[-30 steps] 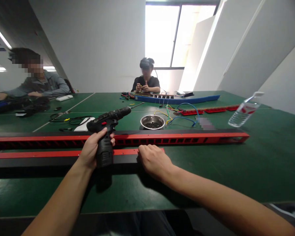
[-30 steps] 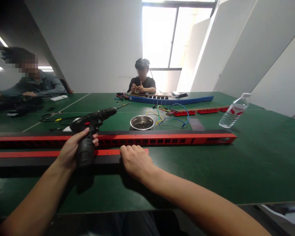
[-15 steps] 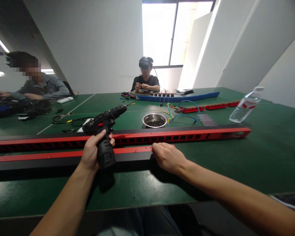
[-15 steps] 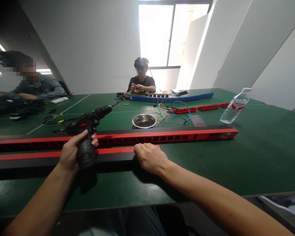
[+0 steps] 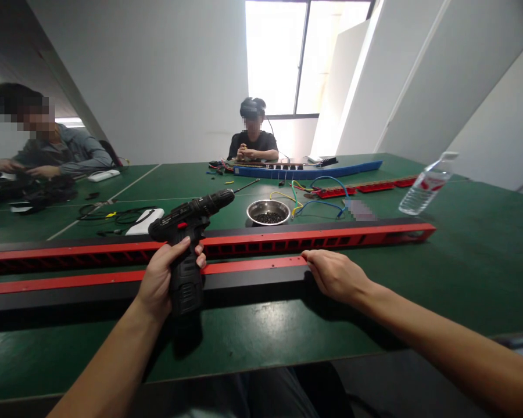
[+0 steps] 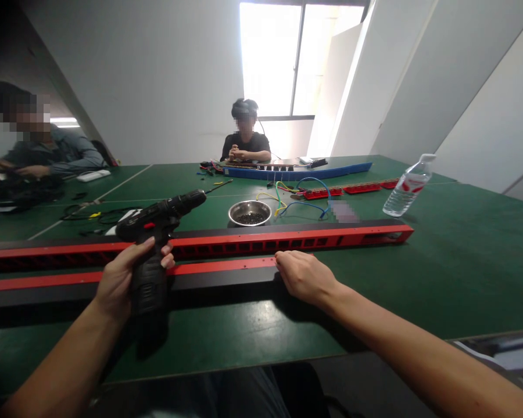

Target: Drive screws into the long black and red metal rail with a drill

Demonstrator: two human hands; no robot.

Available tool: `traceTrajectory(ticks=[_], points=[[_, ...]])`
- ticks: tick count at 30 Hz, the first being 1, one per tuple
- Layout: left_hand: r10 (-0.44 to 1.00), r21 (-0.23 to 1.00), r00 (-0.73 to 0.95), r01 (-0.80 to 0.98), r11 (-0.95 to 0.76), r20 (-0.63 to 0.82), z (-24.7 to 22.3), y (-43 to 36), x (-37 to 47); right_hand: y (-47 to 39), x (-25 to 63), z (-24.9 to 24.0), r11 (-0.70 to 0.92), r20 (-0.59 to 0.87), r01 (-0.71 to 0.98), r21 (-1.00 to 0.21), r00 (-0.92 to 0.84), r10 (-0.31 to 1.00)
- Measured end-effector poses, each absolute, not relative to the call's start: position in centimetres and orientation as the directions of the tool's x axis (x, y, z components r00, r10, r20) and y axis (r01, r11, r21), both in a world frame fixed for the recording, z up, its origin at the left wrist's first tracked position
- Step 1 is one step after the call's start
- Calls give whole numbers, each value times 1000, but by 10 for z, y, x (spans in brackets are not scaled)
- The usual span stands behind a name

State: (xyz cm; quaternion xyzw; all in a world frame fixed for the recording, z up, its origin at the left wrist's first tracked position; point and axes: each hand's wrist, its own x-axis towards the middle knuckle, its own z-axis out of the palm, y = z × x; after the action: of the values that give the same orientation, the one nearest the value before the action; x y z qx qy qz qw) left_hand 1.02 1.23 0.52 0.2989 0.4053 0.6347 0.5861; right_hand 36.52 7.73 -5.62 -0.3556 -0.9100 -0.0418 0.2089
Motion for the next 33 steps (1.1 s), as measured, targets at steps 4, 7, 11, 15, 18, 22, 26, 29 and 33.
traceTrajectory(ticks=[4, 7, 11, 15, 18, 22, 26, 29, 33], points=[[984, 872, -118, -485, 61, -135, 4, 14, 15, 78, 368, -52, 692, 377, 702, -170, -603, 703], [990, 896, -114, -443, 28, -88, 0, 17, 16, 82, 364, -41, 611, 319, 736, -293, -527, 788], [991, 919, -122, -393, 11, -64, -5, 19, 17, 108, 348, -13, 566, 357, 761, -317, -457, 814], [985, 916, -126, -396, 61, -120, -2, 21, 17, 164, 318, 14, 581, 327, 750, -317, -489, 809], [974, 875, -113, -469, 123, -197, 2, 21, 16, 209, 295, 22, 554, 184, 776, -301, -523, 832], [959, 836, -107, -522, 171, -263, 4, 20, 12, 250, 272, 14, 475, 28, 845, -245, -483, 875], [953, 818, -101, -544, 187, -285, 5, 20, 12, 266, 261, 0, 426, 1, 883, -197, -435, 901], [940, 800, -103, -560, 216, -326, 8, 21, 14, 270, 257, -5, 406, -9, 901, -155, -412, 911], [927, 785, -93, -565, 252, -364, 12, 21, 16, 274, 252, -6, 376, -5, 922, -98, -378, 926]])
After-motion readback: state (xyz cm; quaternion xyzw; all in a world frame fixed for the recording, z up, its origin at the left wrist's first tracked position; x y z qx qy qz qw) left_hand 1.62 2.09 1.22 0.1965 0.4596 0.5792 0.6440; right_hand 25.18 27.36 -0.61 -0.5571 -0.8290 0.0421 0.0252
